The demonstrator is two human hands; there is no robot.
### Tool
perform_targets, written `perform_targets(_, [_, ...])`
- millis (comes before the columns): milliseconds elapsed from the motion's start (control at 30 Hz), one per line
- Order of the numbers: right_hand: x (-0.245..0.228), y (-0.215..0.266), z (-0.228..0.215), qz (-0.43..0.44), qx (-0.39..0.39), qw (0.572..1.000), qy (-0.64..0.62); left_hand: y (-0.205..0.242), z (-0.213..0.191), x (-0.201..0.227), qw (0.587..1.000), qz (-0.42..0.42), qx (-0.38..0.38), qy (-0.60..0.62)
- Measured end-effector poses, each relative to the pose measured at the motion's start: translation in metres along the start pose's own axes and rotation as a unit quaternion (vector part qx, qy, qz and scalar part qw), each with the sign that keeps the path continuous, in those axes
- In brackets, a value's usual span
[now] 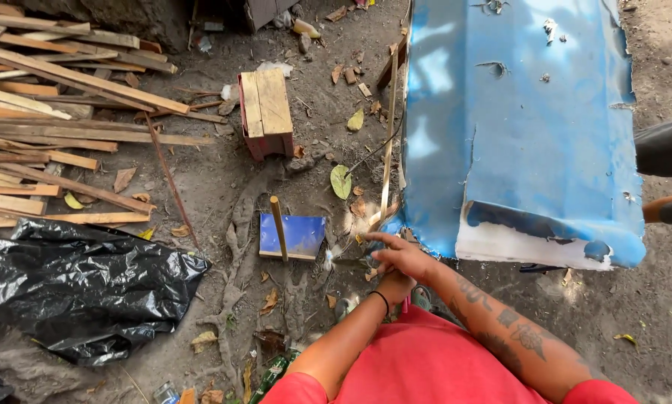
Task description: Stripping a white protective or decorative layer from a blue panel using snips and manual pulling.
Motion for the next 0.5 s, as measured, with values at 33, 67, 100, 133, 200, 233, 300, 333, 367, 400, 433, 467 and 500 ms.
perform_targets(33, [-0.005,0.002,0.002,-0.003,0.001,1.000,-0.003,-0.015,0.007,-0.025,1.000,0.000,-0.001,-0.004])
perform_targets(67, [-0.010,0.005,0.003,0.002,0.007,1.000,0.013,-0.032,0.014,-0.049,0.998,-0.002,0.011,-0.068])
perform_targets(100, [-0.014,0.008,0.002,0.007,0.012,1.000,0.028,-0.050,0.021,-0.072,0.991,-0.004,0.023,-0.133])
perform_targets(133, [-0.010,0.004,-0.002,0.007,0.014,1.000,0.025,-0.062,0.032,-0.080,0.991,-0.003,0.020,-0.134])
perform_targets(200, [0.001,-0.005,-0.012,-0.006,0.035,0.984,0.177,-0.087,0.054,-0.096,0.947,-0.014,0.055,-0.316])
perform_targets(233, [-0.012,0.011,-0.011,-0.006,0.036,0.984,0.174,-0.083,0.058,-0.087,0.947,-0.014,0.053,-0.317])
perform_targets(300, [-0.037,0.043,-0.007,-0.009,-0.001,0.954,0.300,-0.071,0.064,-0.068,0.956,0.055,0.160,-0.239])
perform_targets(333, [-0.031,0.049,-0.022,-0.011,-0.007,0.954,0.299,-0.066,0.055,-0.058,0.956,0.048,0.160,-0.239])
perform_targets(367, [-0.026,0.055,-0.037,-0.047,0.013,0.963,0.265,-0.061,0.045,-0.046,0.949,0.096,0.243,-0.177])
perform_targets(400, [-0.022,0.060,-0.052,-0.084,0.029,0.969,0.232,-0.055,0.035,-0.035,0.928,0.139,0.327,-0.112])
perform_targets(433, [-0.016,0.065,-0.068,-0.087,0.020,0.968,0.233,-0.034,0.026,-0.018,0.928,0.130,0.331,-0.113])
perform_targets(467, [-0.017,0.065,-0.092,-0.109,0.096,0.960,0.241,-0.023,0.009,-0.004,0.962,-0.014,0.255,0.095])
perform_targets(500, [-0.018,0.065,-0.115,-0.132,0.171,0.945,0.246,-0.011,-0.004,0.012,0.927,-0.154,0.164,0.301])
Point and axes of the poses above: each hand's wrist, its own y-axis away from the middle knuckle, its own z-axis out of the palm, x = y × z, the point moved 1 cm from there along -y, towards the middle knuckle, and after that the axes turned 3 degrees about -y, right-handed, at the moved point
